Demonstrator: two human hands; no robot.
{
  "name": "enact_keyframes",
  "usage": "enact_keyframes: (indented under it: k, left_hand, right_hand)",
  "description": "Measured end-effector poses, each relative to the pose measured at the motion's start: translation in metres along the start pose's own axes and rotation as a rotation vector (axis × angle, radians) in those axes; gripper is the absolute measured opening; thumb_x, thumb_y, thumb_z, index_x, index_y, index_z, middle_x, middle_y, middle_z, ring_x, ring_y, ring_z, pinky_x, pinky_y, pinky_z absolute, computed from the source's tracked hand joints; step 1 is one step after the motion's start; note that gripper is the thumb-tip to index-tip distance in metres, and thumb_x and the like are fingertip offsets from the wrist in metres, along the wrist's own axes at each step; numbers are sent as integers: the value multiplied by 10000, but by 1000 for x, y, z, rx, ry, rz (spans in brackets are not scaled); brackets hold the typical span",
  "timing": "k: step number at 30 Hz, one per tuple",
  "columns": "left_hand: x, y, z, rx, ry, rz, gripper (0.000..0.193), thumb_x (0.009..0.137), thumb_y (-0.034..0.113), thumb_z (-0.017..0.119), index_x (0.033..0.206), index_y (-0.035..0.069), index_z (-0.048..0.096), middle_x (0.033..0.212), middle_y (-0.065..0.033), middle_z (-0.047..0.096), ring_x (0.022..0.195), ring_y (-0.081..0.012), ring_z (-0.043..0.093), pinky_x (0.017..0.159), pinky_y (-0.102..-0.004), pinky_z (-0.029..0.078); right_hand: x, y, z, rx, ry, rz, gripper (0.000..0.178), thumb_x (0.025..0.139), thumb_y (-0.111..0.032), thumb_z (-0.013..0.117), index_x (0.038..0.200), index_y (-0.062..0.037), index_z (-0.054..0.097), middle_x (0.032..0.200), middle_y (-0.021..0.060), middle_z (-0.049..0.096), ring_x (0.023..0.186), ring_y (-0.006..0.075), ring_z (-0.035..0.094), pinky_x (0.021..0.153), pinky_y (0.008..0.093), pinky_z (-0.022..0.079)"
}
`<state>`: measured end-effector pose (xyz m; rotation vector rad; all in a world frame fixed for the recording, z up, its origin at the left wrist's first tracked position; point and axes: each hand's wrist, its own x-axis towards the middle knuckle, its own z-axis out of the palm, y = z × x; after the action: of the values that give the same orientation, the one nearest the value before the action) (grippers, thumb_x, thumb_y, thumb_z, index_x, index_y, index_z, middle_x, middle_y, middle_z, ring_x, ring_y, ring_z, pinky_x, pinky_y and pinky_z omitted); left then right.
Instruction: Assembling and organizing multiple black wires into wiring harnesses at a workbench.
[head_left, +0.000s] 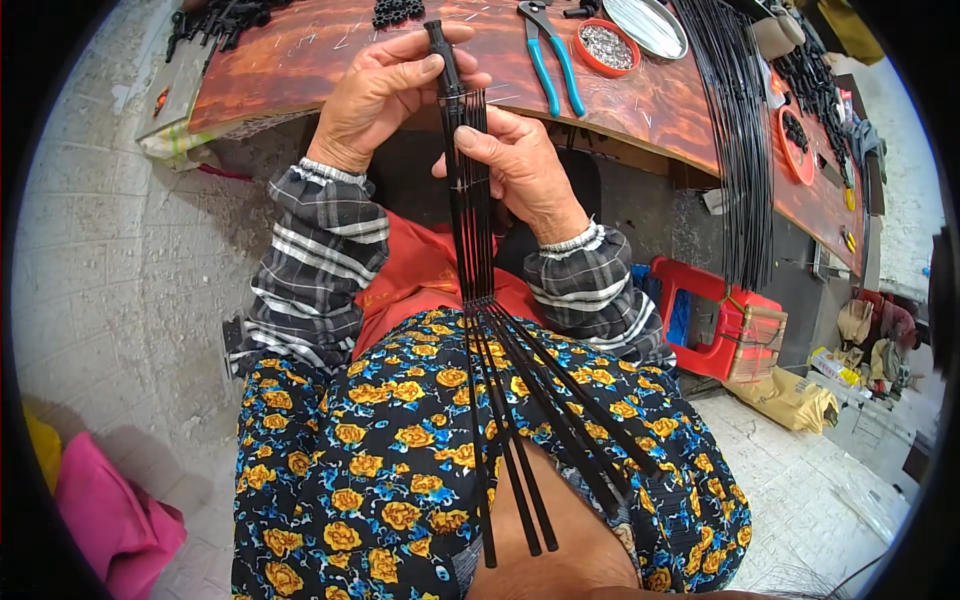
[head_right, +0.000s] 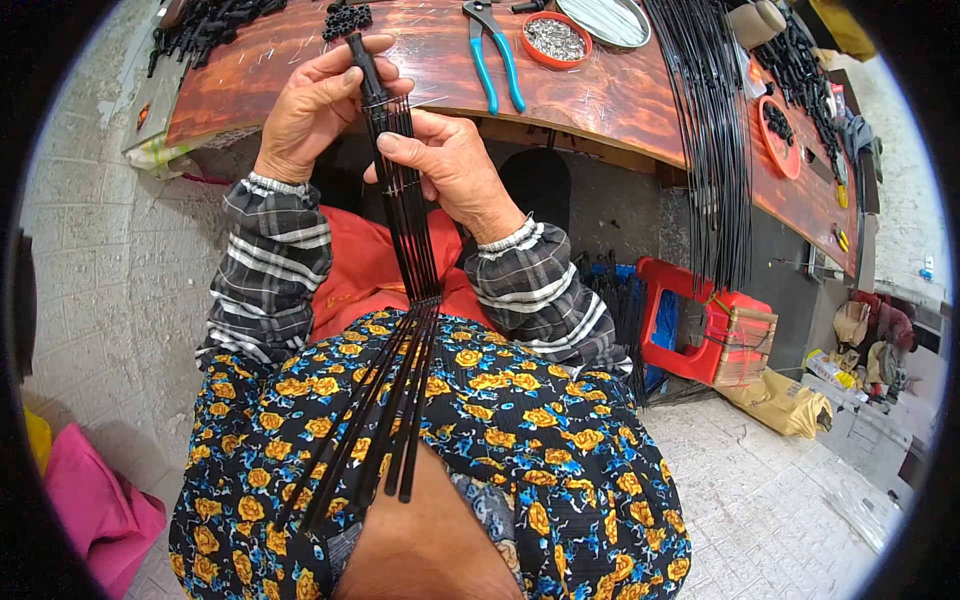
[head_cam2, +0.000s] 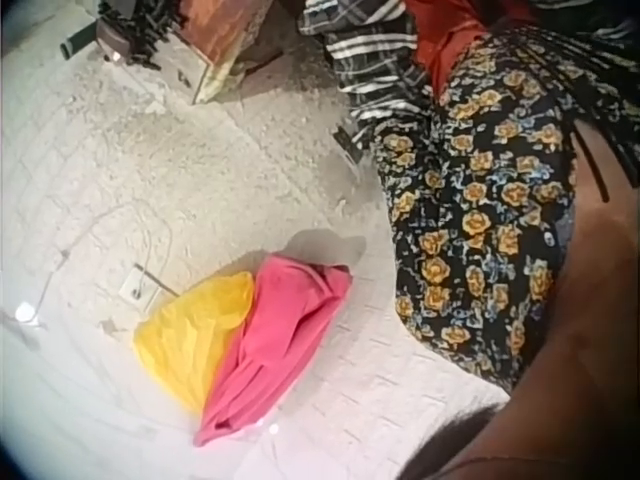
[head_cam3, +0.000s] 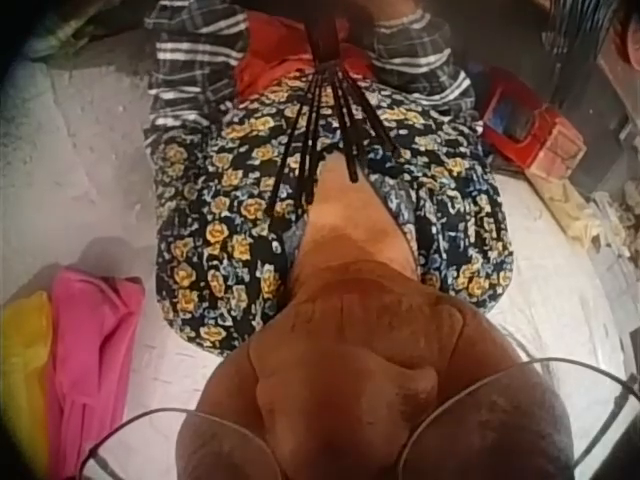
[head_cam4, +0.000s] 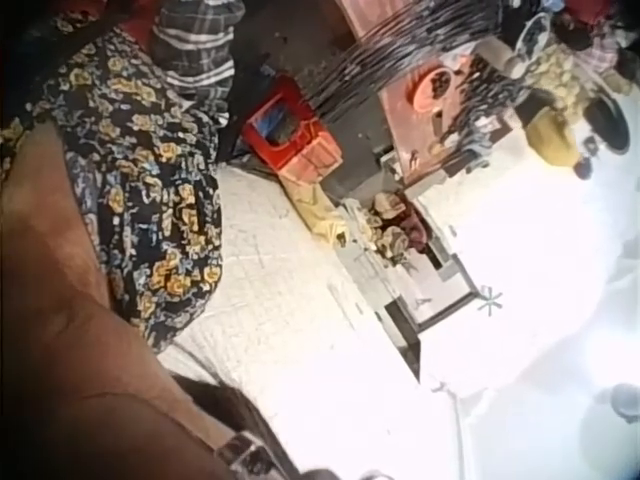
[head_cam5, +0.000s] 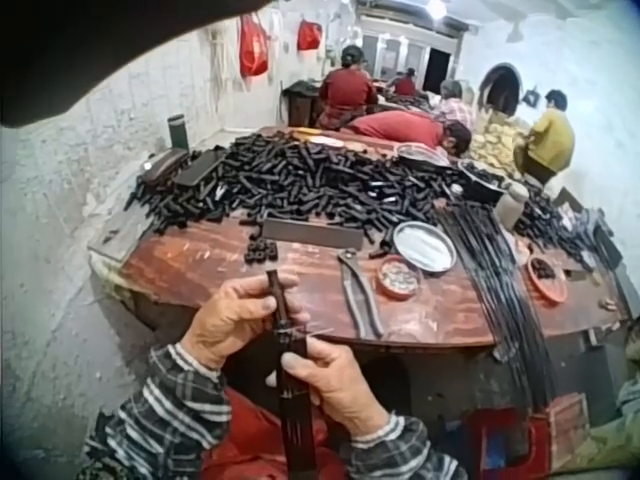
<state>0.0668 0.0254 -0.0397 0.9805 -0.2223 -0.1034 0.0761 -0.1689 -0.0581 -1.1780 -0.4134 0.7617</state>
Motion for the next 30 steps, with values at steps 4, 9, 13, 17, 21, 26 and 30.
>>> enact_keyframes:
  k: [4, 9, 13, 17, 21, 26, 30]
  left_hand:
    - [2, 9, 1, 225, -6, -44, 361, 921, 117, 568, 1262, 5, 534, 1003, -105, 656, 976, -197, 645, 865, -326, 535]
    - [3, 17, 3, 370, -29, -90, 384, 913, 133, 587, 1277, 26, 530, 993, -95, 653, 931, -168, 646, 854, -303, 531]
    - [1, 15, 0, 289, -48, -77, 477, 908, 141, 596, 1350, 36, 451, 991, -82, 648, 942, -168, 643, 851, -297, 521]
    - [3, 13, 8, 266, -32, -52, 596, 897, 130, 604, 1428, 58, 341, 1008, -90, 647, 974, -191, 639, 877, -314, 510]
    - [0, 9, 4, 226, -41, 10, 621, 897, 117, 599, 1446, 85, 310, 1006, -103, 645, 989, -217, 638, 893, -341, 511]
    - [-1, 7, 2, 189, -30, 10, 637, 891, 77, 585, 1457, 117, 294, 1005, -126, 637, 1023, -282, 626, 918, -397, 503]
    - [-4, 11, 9, 143, -35, -13, 696, 847, 20, 599, 1462, 128, 291, 1045, -129, 622, 1052, -300, 612, 939, -412, 491]
  right_hand:
    - [1, 4, -3, -18, 21, 15, 232, 905, -251, 625, 966, -29, 605, 770, 90, 693, 475, 17, 508, 385, 145, 306]
    - [3, 8, -4, 65, 0, 18, 234, 908, -252, 624, 977, -30, 600, 766, 91, 692, 469, 18, 504, 383, 144, 297]
    - [4, 8, -3, 131, -50, 30, 235, 911, -252, 623, 992, -33, 596, 768, 90, 693, 472, 14, 506, 381, 142, 293]
    - [1, 7, -3, 108, -9, 20, 233, 910, -248, 627, 998, -34, 601, 764, 88, 694, 479, 9, 517, 378, 138, 289]
    - [-2, 3, 1, 104, -4, 14, 239, 905, -244, 634, 1013, -33, 606, 753, 87, 694, 479, 5, 526, 377, 131, 289]
    - [-1, 4, -1, 146, -14, 17, 254, 901, -247, 640, 1032, -32, 608, 753, 90, 694, 473, 7, 527, 377, 128, 292]
    - [2, 6, -2, 146, -19, 11, 256, 903, -246, 638, 1042, -33, 611, 753, 90, 692, 477, 12, 534, 376, 129, 296]
